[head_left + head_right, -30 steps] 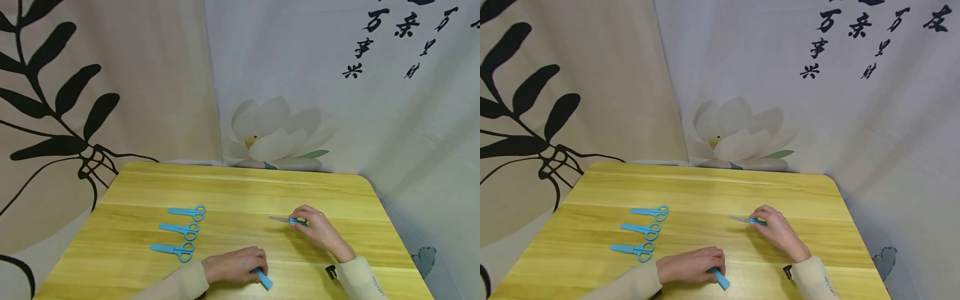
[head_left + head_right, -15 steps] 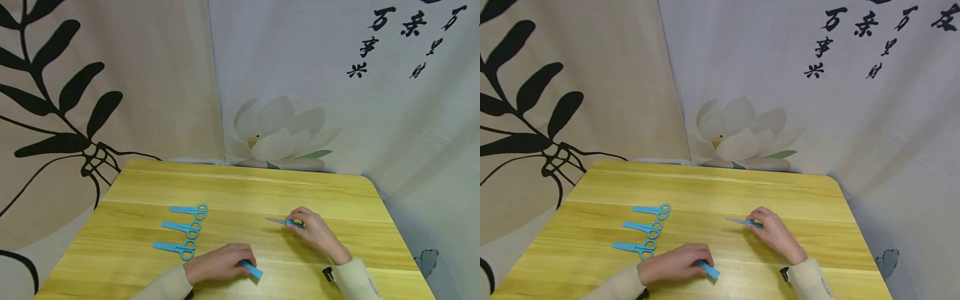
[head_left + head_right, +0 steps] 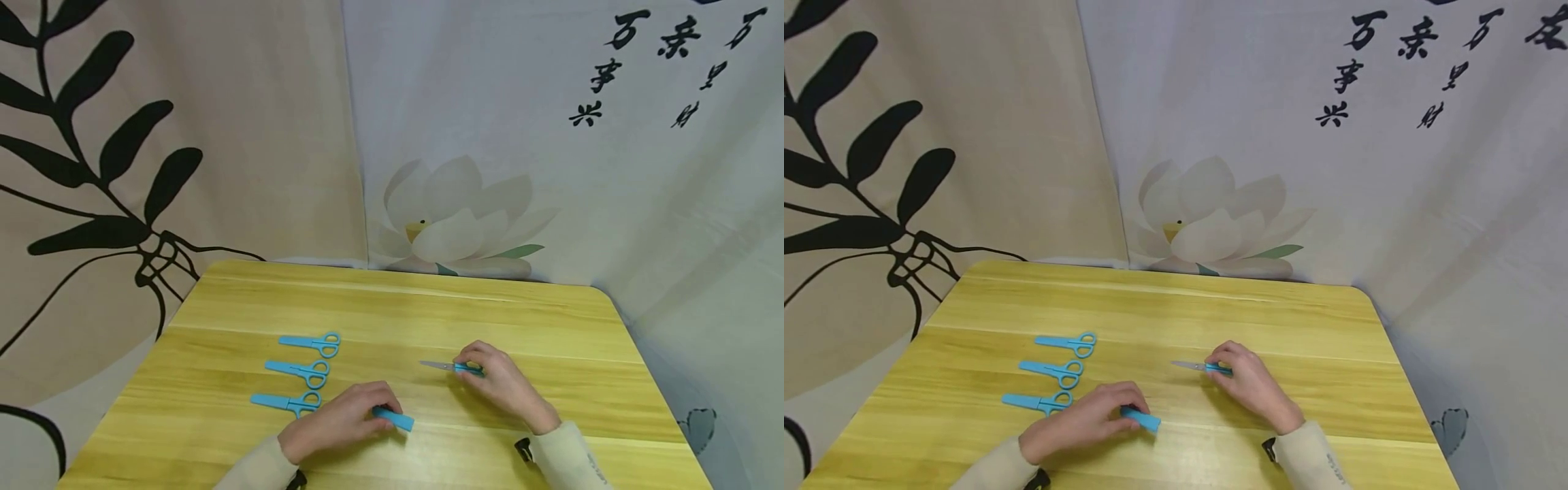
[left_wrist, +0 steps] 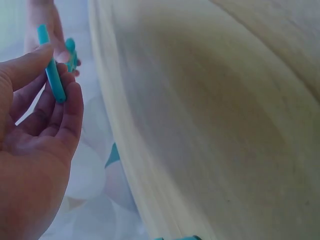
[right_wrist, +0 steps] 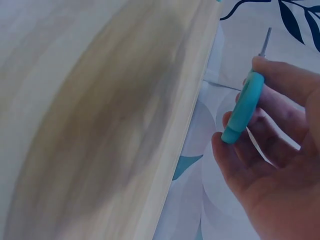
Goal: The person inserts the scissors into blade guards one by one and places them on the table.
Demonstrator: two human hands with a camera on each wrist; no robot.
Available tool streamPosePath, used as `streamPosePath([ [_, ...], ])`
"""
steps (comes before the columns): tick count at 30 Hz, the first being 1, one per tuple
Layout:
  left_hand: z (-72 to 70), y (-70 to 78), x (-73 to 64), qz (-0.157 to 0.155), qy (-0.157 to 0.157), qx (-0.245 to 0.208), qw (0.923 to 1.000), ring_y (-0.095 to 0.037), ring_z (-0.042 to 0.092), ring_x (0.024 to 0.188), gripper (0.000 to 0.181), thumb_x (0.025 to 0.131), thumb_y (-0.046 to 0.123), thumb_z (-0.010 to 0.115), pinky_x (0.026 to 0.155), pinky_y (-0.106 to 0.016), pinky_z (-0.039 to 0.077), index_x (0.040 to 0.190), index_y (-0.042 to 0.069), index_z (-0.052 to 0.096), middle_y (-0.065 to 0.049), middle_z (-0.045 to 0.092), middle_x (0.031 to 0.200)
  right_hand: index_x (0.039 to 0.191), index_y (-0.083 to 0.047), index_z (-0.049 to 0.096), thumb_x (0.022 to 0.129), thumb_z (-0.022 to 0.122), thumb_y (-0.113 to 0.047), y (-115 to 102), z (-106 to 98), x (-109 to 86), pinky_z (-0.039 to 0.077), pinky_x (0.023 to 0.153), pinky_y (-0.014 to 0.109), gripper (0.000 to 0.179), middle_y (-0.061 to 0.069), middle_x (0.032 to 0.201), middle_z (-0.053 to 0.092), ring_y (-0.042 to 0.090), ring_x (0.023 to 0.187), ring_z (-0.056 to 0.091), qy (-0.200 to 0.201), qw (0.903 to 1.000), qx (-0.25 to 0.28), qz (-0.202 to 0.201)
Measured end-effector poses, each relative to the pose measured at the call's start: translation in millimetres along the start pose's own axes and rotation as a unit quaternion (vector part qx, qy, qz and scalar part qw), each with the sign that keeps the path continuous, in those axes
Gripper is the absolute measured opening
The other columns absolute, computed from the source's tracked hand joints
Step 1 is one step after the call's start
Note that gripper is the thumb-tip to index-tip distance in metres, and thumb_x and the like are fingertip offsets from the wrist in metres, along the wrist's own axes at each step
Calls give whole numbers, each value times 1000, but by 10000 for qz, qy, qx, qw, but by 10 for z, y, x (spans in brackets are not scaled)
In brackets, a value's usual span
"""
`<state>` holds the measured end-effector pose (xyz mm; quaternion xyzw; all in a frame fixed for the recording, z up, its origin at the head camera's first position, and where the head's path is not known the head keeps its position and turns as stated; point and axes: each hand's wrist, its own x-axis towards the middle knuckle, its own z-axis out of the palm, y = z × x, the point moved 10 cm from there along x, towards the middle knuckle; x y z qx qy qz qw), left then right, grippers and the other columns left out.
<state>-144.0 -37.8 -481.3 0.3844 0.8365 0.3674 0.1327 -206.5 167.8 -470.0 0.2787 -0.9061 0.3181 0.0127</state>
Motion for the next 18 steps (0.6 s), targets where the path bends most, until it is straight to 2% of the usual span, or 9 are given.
streamPosePath([
  [9,-161,-53,-57,-46,509,-41,9987,-3,60,101,20,96,10,74,91,-27,54,114,17,71,10,65,111,108,-15,77,96,77,-14,-47,40,10,59,86,41,13,-6,113,65,19,100,67,29,10000,40,-57],
  [14,-272,-100,-83,-274,791,87,9965,-5,62,101,21,96,9,75,89,-28,55,114,17,71,9,66,112,109,-14,77,95,77,-13,-109,44,22,59,85,40,13,-6,113,66,19,100,67,37,9999,34,-105],
  [18,-336,-110,-99,-341,941,63,9950,-6,62,100,19,97,9,74,87,-28,56,114,16,71,8,67,112,107,-13,77,93,79,-11,-165,39,28,59,85,39,15,-5,112,66,18,99,68,92,9998,-19,-171],
])
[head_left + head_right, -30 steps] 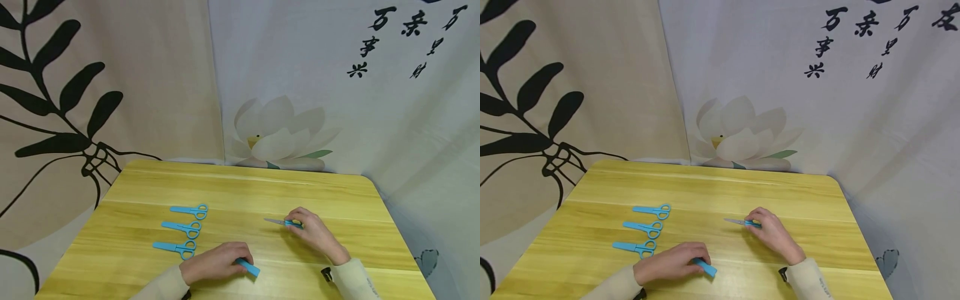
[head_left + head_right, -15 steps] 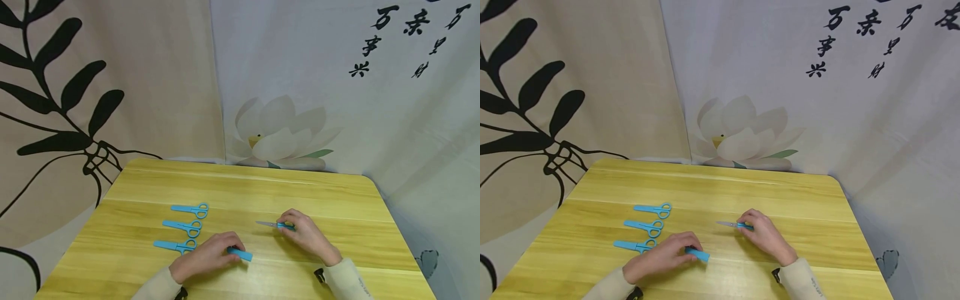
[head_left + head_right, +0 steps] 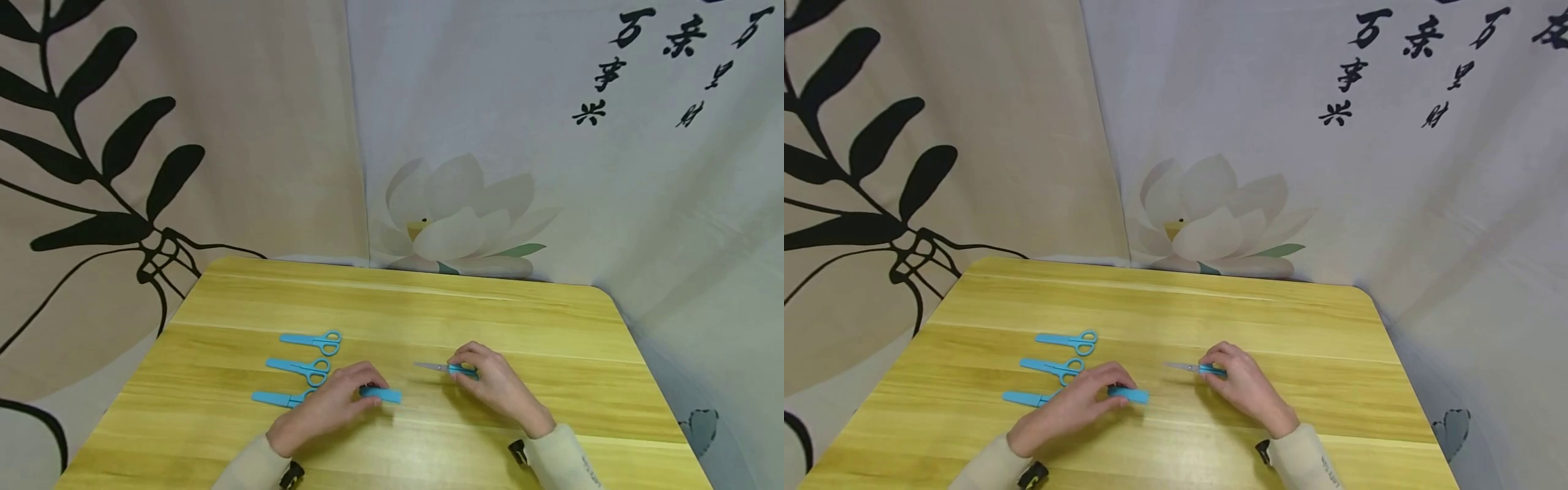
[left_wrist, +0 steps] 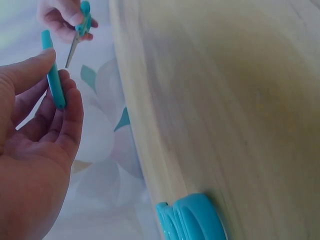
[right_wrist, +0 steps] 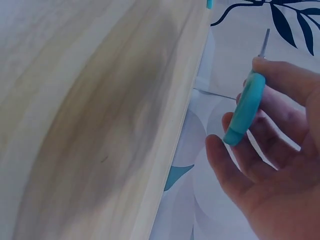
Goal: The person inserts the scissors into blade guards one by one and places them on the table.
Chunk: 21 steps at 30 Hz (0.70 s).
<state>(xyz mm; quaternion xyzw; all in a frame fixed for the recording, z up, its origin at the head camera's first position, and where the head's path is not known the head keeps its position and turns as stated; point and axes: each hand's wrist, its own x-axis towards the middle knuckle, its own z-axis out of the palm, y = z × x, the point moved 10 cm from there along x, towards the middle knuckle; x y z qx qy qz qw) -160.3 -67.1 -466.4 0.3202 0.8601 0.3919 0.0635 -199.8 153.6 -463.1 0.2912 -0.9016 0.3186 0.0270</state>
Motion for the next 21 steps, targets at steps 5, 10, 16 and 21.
streamPosePath([
  [5,-56,-20,-6,-29,181,23,9998,-7,63,99,18,97,9,74,85,-27,55,113,15,72,8,66,110,106,-13,77,91,80,-8,-76,-14,7,60,83,38,16,-5,111,66,16,97,68,105,9998,-2,-147],
  [10,-95,-36,5,-81,363,61,9993,-6,62,95,16,97,9,74,82,-26,56,111,15,72,9,66,108,105,-13,77,91,81,-8,-136,-24,3,60,81,35,16,-5,111,66,14,94,67,116,9997,16,-214],
  [16,-144,-32,21,-110,632,267,9976,-6,62,94,16,96,10,75,80,-28,57,112,14,73,9,66,108,105,-11,77,89,82,-8,-251,-47,-11,59,78,33,17,-4,110,66,13,93,67,191,9987,-157,-455],
  [21,-177,-11,28,-88,835,450,9954,-8,64,95,17,95,10,76,81,-28,57,112,13,73,8,67,108,104,-10,77,88,83,-8,-349,-62,-22,59,77,33,17,-3,109,67,12,92,67,258,9973,-296,-613],
])
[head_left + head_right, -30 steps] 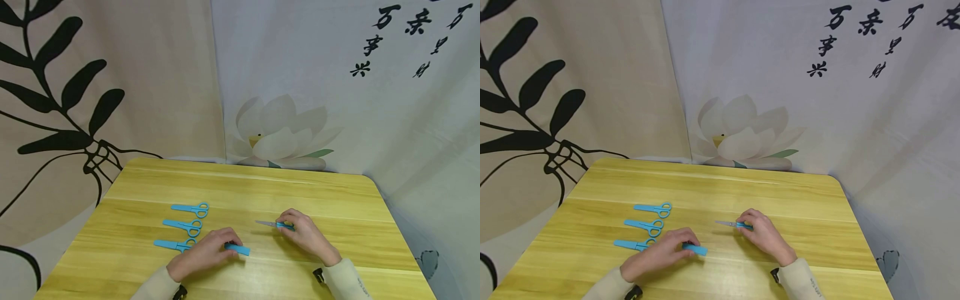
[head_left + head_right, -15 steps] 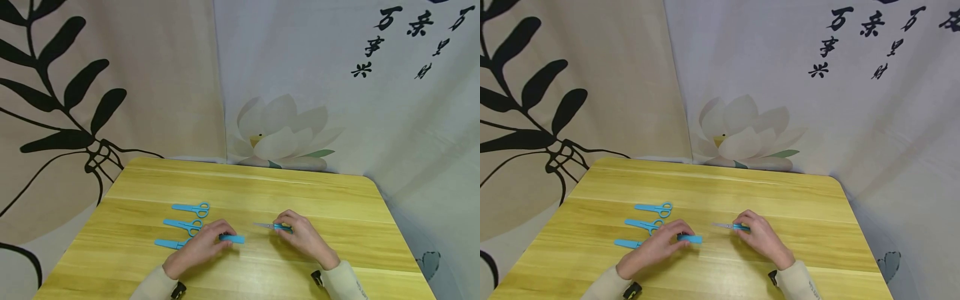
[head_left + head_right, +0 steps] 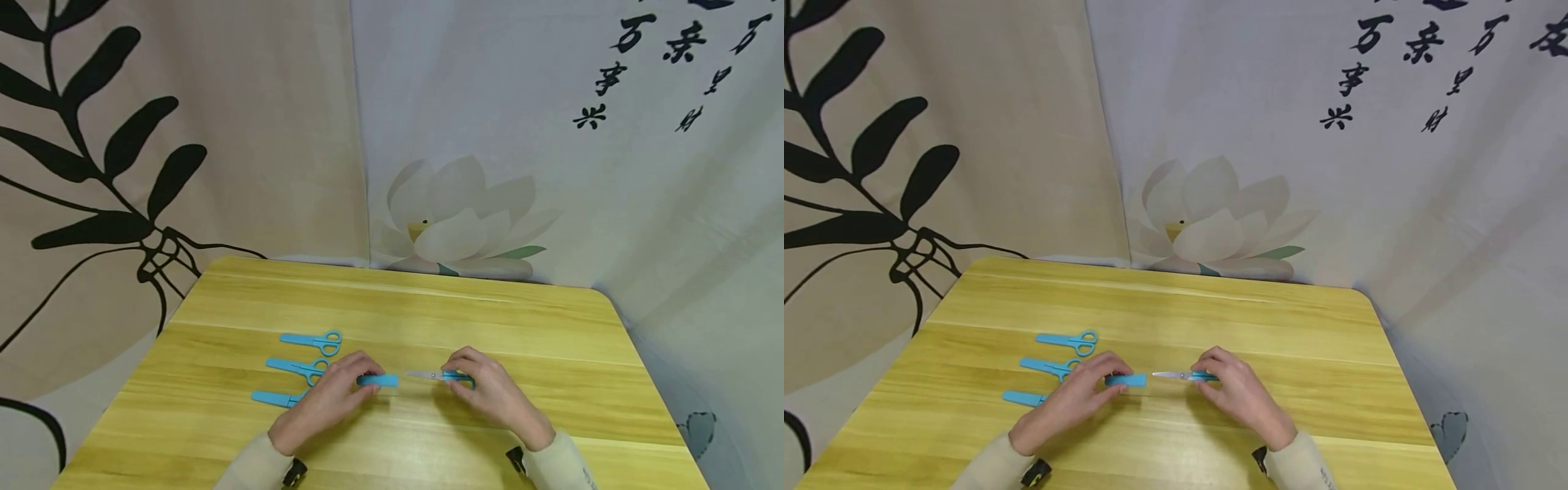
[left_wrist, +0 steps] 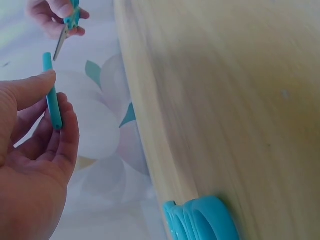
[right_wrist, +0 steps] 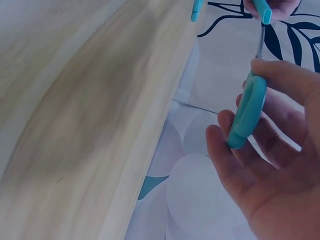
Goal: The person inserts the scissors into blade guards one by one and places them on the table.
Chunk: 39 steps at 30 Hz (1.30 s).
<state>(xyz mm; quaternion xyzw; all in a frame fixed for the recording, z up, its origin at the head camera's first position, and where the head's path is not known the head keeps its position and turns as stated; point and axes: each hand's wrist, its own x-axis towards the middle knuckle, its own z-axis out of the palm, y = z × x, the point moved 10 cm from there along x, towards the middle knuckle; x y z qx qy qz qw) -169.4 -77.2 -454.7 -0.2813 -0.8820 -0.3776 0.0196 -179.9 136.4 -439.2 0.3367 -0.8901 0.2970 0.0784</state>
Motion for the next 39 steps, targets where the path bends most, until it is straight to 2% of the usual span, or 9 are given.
streamPosePath([
  [5,-17,9,11,-6,104,63,9999,-10,65,97,19,94,9,77,82,-30,57,112,13,73,7,67,109,104,-10,76,87,84,-7,-51,-1,-7,59,76,31,18,-3,109,66,11,91,66,19,9999,19,-99],
  [12,-28,24,19,39,179,87,9998,-10,65,97,19,94,10,78,81,-31,57,112,14,73,7,67,109,105,-12,77,89,83,-9,-57,18,0,59,77,32,18,-5,110,66,11,93,66,-46,10000,36,-19],
  [28,-14,37,30,99,218,257,9994,-11,65,97,19,92,10,79,81,-30,57,111,14,75,7,67,107,106,-12,77,90,82,-9,-64,35,6,59,79,33,17,-6,111,66,12,94,66,-81,9999,125,26],
  [39,-19,63,63,129,298,352,9989,-11,64,97,20,92,11,80,81,-30,57,111,13,75,7,67,107,104,-11,77,87,85,-9,-116,13,22,58,78,31,18,-4,111,66,11,93,66,50,9997,-197,-138],
])
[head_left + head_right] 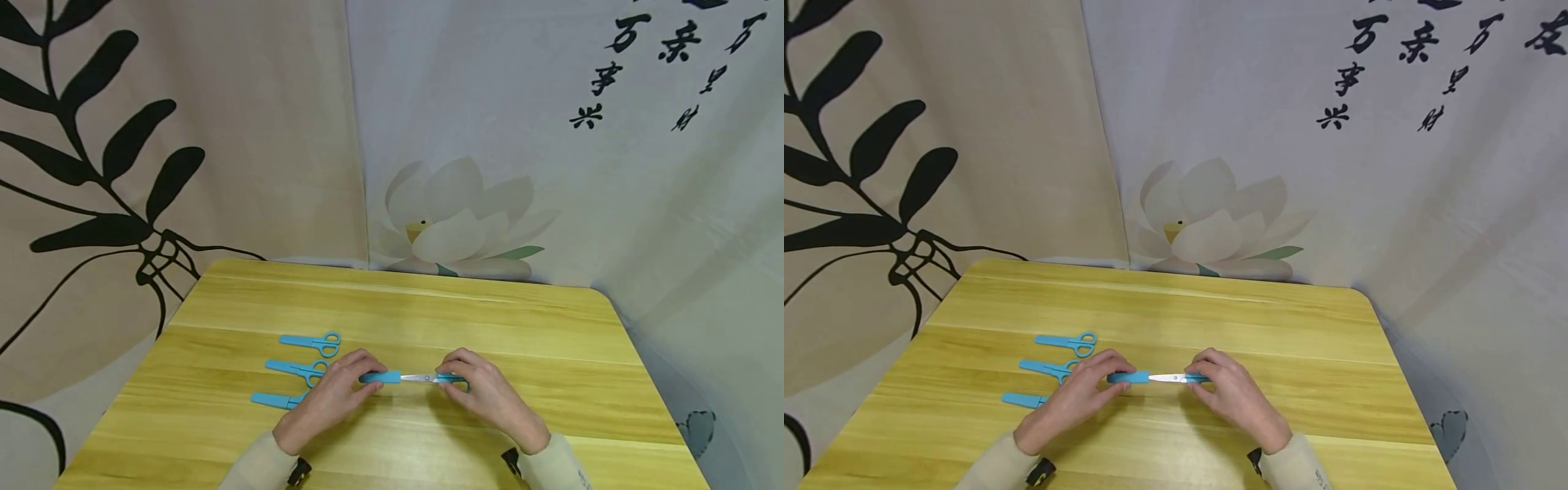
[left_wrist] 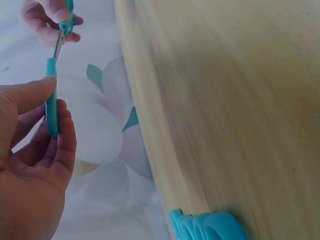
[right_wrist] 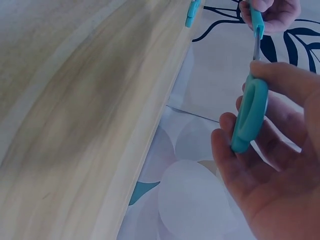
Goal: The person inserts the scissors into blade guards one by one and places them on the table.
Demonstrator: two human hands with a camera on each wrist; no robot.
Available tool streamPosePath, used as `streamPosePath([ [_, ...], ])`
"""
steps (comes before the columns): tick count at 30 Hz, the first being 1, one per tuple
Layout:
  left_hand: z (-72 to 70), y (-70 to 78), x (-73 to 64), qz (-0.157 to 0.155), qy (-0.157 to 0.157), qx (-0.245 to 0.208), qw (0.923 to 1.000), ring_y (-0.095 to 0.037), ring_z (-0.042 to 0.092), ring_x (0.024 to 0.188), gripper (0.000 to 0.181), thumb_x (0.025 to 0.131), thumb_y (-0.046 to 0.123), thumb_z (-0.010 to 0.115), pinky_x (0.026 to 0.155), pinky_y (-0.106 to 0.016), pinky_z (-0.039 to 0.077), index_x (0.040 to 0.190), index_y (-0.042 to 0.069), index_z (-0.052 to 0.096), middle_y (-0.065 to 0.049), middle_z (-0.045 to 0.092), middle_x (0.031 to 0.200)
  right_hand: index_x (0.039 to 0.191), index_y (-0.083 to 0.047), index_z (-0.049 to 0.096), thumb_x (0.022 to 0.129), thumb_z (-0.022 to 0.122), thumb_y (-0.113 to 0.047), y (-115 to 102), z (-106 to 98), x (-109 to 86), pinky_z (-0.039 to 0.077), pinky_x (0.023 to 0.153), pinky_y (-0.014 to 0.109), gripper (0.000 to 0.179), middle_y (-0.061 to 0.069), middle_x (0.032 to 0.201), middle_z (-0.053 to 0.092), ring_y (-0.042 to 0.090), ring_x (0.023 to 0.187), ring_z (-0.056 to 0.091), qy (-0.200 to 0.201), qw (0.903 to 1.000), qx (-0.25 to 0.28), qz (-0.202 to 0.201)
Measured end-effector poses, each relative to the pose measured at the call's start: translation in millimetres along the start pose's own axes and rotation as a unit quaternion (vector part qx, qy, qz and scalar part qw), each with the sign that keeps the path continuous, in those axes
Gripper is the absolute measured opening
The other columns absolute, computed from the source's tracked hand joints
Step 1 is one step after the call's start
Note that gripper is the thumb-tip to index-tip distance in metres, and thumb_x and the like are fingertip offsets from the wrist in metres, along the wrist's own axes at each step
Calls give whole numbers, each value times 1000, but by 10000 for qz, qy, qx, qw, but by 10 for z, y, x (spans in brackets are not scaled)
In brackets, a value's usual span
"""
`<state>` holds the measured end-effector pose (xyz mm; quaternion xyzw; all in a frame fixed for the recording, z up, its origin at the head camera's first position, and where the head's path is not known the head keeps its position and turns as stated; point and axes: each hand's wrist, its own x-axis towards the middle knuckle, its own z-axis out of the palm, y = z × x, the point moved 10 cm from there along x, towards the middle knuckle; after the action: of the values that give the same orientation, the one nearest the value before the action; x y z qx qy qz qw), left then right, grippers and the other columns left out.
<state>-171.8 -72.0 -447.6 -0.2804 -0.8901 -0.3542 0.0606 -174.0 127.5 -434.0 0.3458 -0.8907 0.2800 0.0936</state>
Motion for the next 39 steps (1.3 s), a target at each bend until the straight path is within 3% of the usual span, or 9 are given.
streamPosePath([
  [39,-53,116,58,423,333,236,9983,-15,64,99,18,91,12,81,79,-32,57,109,13,79,4,69,105,100,-9,77,82,89,-9,-155,-10,104,57,73,27,22,-4,106,65,9,87,63,233,9995,-164,-155],
])
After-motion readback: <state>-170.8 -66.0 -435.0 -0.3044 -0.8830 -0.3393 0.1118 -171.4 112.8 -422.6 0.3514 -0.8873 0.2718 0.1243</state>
